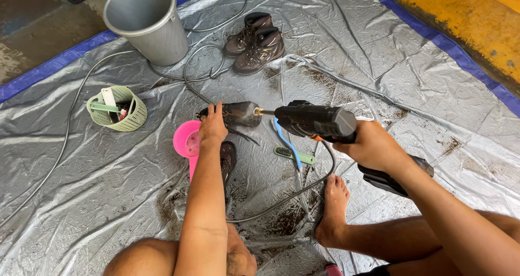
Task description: The person scrubs a dark shoe with a blue brush and soapy water, then rinses it using a power drill with a water nozzle attachment. They repeat the process on the second shoe, scrubbing and rinsing it thoroughly.
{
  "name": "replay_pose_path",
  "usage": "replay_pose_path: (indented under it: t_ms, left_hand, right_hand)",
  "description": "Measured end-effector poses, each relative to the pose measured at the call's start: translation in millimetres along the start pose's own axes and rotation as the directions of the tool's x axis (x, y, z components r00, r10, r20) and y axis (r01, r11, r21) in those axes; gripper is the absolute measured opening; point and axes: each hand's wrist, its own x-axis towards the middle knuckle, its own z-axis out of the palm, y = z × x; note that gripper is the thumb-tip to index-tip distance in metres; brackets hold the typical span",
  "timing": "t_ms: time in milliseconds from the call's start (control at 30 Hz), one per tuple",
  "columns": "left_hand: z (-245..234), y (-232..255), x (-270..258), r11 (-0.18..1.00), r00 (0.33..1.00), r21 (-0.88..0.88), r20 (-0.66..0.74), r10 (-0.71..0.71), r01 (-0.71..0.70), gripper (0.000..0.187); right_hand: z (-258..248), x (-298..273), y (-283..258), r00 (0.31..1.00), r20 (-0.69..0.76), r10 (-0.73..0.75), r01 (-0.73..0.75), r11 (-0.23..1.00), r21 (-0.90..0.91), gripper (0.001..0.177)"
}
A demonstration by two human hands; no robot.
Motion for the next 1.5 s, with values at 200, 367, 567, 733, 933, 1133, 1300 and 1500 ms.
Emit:
replay_pose_path:
  t_ms: [200, 367, 567, 733, 933, 1133, 1300, 1500]
  left_hand:
    - [3, -6, 4, 0.991, 1.000, -0.135, -0.004, -0.023, 0.023, 0.086]
    - [17, -16, 17, 0.982, 0.999, -0.185, -0.005, -0.037, 0.035, 0.085]
    - [25, -29, 33, 0.954, 0.997, -0.297, -0.053, -0.064, 0.045, 0.081]
    - [32, -40, 28, 0.932, 0.994, -0.361, -0.099, -0.047, 0.008, 0.074]
    - [54, -55, 60, 0.843, 0.981, -0.537, -0.175, -0.083, -0.025, 0.052]
    - [-17, -1, 5, 0.740, 0.981, -0.653, 0.028, -0.192, 0.163, 0.057]
    - [16, -10, 45, 0.861, 0.990, -0.502, -0.067, -0.126, 0.075, 0.094]
    - [-11, 5, 33, 0.882, 0.996, -0.470, -0.062, -0.062, 0.026, 0.093]
  right_hand:
    - [-14, -12, -16, 0.999, 0.052, 0.001, 0.008, 0.987, -0.162, 0.041]
    - [-13, -21, -9, 0.998, 0.049, 0.030, -0.031, 0.999, 0.020, 0.041]
    - [-27, -40, -39, 0.998, 0.050, -0.028, 0.031, 0.998, -0.055, 0.038]
    - [-23, -43, -36, 0.997, 0.046, -0.058, 0.053, 0.993, 0.108, 0.033]
    - [-28, -44, -43, 0.995, 0.037, -0.095, 0.090, 0.989, 0.116, 0.025]
    - [-24, -31, -16, 0.984, 0.113, -0.139, 0.151, 0.983, -0.108, 0.019]
    - [-26, -23, -9, 0.987, 0.091, -0.135, 0.154, 0.959, -0.237, 0.026]
    - [-42, -35, -19, 0.985, 0.076, -0.152, 0.165, 0.963, -0.213, 0.018]
